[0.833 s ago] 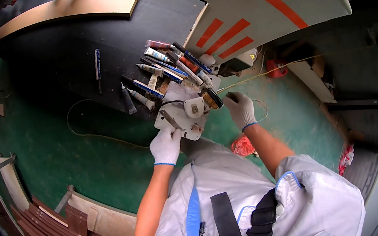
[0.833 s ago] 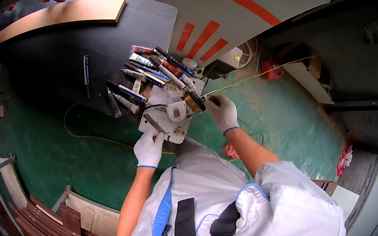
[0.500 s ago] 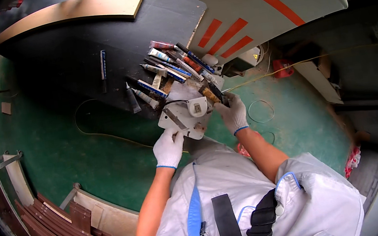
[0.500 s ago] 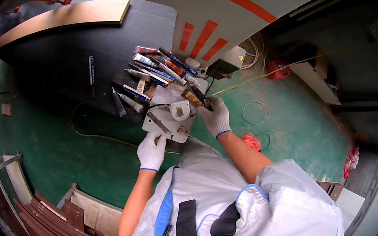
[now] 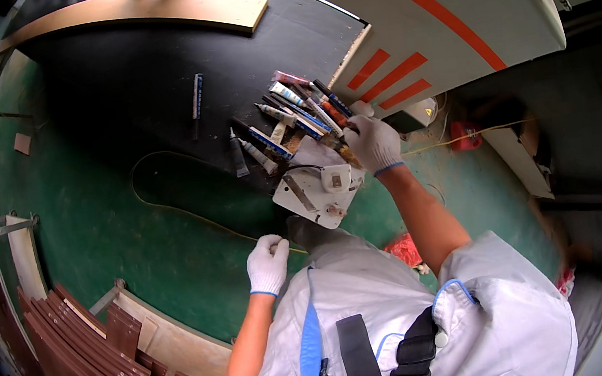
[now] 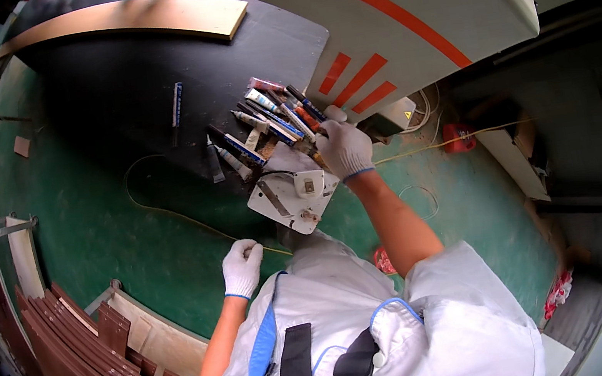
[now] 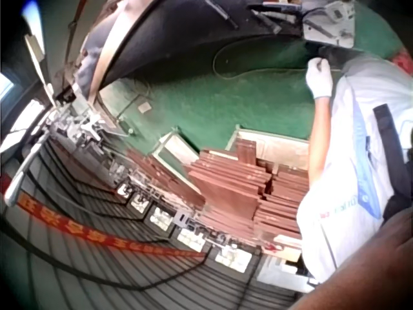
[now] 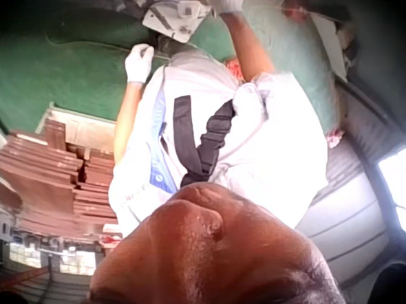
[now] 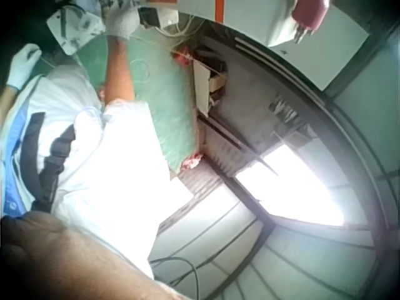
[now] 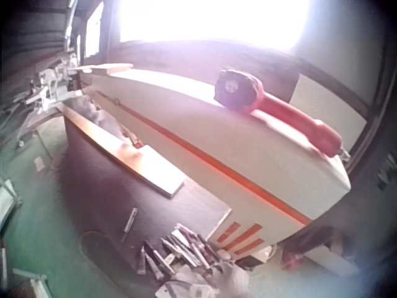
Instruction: The person applies a brown paste to a damaged area on a light-colored wood panel using a small metal blade, then wipes away excess with a small piece of wood.
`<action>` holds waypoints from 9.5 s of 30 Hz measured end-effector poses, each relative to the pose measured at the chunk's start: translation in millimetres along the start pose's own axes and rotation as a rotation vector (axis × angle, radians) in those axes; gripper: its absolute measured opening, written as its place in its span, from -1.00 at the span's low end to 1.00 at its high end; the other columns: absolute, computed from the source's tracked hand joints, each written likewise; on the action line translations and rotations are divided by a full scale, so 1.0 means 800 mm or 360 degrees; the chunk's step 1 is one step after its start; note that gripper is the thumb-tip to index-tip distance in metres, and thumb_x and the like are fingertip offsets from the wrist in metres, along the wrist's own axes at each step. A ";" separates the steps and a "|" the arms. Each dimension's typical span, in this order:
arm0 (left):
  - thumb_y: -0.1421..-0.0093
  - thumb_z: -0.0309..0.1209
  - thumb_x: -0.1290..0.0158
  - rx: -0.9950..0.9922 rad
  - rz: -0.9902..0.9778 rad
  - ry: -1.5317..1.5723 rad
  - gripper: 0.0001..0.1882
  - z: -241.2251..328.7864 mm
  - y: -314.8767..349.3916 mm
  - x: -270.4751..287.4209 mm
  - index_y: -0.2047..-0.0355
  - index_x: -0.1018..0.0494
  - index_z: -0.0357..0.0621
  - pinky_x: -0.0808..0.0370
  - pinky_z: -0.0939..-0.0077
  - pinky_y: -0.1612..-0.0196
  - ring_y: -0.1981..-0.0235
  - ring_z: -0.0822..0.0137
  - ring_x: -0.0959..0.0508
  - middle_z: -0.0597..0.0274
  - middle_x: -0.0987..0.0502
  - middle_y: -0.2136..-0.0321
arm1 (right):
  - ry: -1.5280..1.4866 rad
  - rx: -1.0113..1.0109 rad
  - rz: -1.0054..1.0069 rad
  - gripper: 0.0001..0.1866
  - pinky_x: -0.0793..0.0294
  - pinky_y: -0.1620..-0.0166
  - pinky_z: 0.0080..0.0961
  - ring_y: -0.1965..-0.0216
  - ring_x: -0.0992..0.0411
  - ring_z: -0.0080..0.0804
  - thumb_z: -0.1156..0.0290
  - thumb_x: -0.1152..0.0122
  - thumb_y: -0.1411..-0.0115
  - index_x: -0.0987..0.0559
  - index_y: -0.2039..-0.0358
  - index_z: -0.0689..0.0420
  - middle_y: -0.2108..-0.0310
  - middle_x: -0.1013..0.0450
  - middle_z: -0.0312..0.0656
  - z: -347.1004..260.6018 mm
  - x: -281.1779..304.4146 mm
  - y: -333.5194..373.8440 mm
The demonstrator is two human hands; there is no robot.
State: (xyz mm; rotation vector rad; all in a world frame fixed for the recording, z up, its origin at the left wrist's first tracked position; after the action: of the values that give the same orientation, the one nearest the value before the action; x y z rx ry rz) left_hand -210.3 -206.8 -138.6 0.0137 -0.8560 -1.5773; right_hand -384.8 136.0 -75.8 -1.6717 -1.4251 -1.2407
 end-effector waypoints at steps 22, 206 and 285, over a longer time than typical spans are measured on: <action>-0.34 -0.17 -0.24 0.0026 0.0288 0.0149 -0.66 -0.067 0.110 0.053 0.09 -0.69 -0.21 -0.66 0.24 0.05 0.18 0.15 -0.74 0.01 -0.74 0.22 | 0.0350 0.0426 -0.0181 -0.61 -0.63 -0.04 -0.14 0.02 -0.69 -0.06 0.22 -0.24 -0.31 -0.74 -0.04 0.14 0.04 -0.71 0.05 -0.023 -0.029 -0.038; -0.66 -0.20 0.17 -0.1914 0.2163 0.2155 -0.66 -0.237 0.772 0.421 0.02 -0.43 -0.25 -0.42 0.09 -0.35 -0.14 0.13 -0.52 0.03 -0.51 -0.05 | -0.1444 0.3549 -0.1538 -0.67 -0.59 0.10 -0.45 0.25 -0.57 -0.29 0.50 -0.46 -0.26 -0.75 -0.05 0.14 0.19 -0.53 -0.15 -0.795 0.027 1.009; -0.18 -0.59 -0.33 0.0257 0.3369 -0.0463 -0.78 -0.202 0.939 0.376 0.17 -0.58 -0.29 -0.62 0.18 0.10 0.19 -0.07 -0.67 -0.09 -0.65 0.15 | 0.1172 0.4594 -0.0869 -0.57 -0.56 0.09 0.01 0.17 -0.60 0.10 0.05 -0.15 -0.40 -0.73 0.29 0.17 0.30 -0.64 0.03 -0.892 0.025 1.103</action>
State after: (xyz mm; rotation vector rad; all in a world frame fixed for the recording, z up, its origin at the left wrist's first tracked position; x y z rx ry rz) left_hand 440.0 -504.9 272.8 -0.7606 -0.6393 0.4966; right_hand 277.8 -697.8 316.1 1.0494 -1.1654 0.6269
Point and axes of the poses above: each hand's wrist, its own y-axis away from the middle knuckle, its own x-axis out of the back of the hand, z = x × y, the point moved 8 cm from there along -y, towards the middle knuckle
